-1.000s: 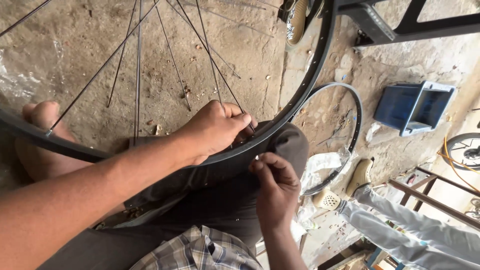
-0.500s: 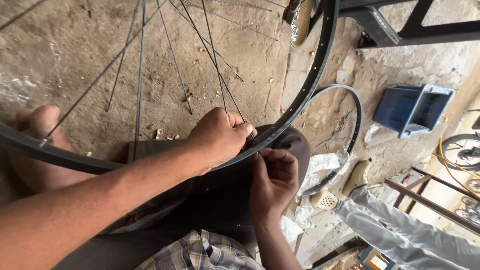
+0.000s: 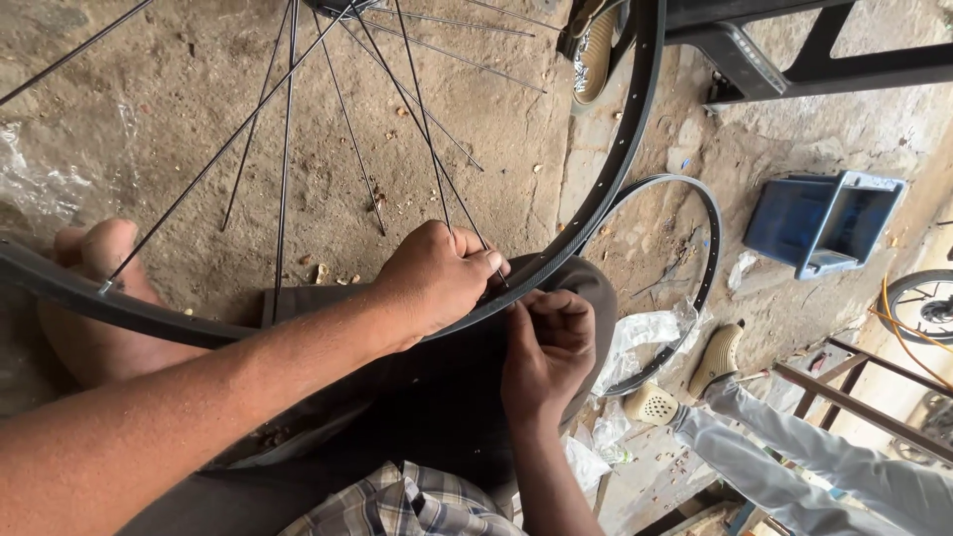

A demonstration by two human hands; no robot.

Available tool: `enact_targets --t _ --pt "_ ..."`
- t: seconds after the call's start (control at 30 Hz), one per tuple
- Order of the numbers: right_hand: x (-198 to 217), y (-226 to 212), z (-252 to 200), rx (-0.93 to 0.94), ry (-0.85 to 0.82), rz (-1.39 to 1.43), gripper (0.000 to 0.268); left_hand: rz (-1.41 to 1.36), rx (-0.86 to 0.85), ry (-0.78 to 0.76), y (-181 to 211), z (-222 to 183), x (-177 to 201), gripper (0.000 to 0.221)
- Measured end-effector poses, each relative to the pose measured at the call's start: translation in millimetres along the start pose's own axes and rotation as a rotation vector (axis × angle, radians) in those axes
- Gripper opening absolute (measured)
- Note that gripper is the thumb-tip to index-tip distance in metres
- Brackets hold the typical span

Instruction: Repairing a bicycle wheel by inserting and tightening spokes into the rim.

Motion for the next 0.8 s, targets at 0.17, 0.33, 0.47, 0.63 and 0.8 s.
enact_targets --t 0.17,0.33,0.47,0.63,0.8 --pt "0.9 5.1 2.3 0.004 0.011 0.006 0.025 0.022 -0.009 0.016 -4.8 2.8 0.3 0.025" --pt "-1.7 3.8 4.2 0.025 0.003 -0.019 0.024 -0.078 -0.063 0.007 -7.4 6.6 -2.6 0.024" --pt "-4.4 4.3 4.9 0.040 0.014 -0.002 0.024 -0.011 -0.008 0.010 -4.7 5.2 -1.6 0.024" --pt "-5.2 9.2 8.8 -0.037 -0.054 0.022 0.016 -0.083 -0.198 0.007 -16.1 18.0 -7.9 0.019" --pt "2.6 -32.7 10.3 0.093 -0.048 -0.589 0.012 0.162 -0.323 0.059 -5.5 15.1 8.9 0.035"
Point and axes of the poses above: each hand's wrist, its own z-axis towards the middle knuckle, its own x-axis out of the back of the hand, y = z × x, the point moved 6 cm from there along z, towards the middle knuckle, and after that the axes turned 8 degrees about -x, right-handed, at the moved point
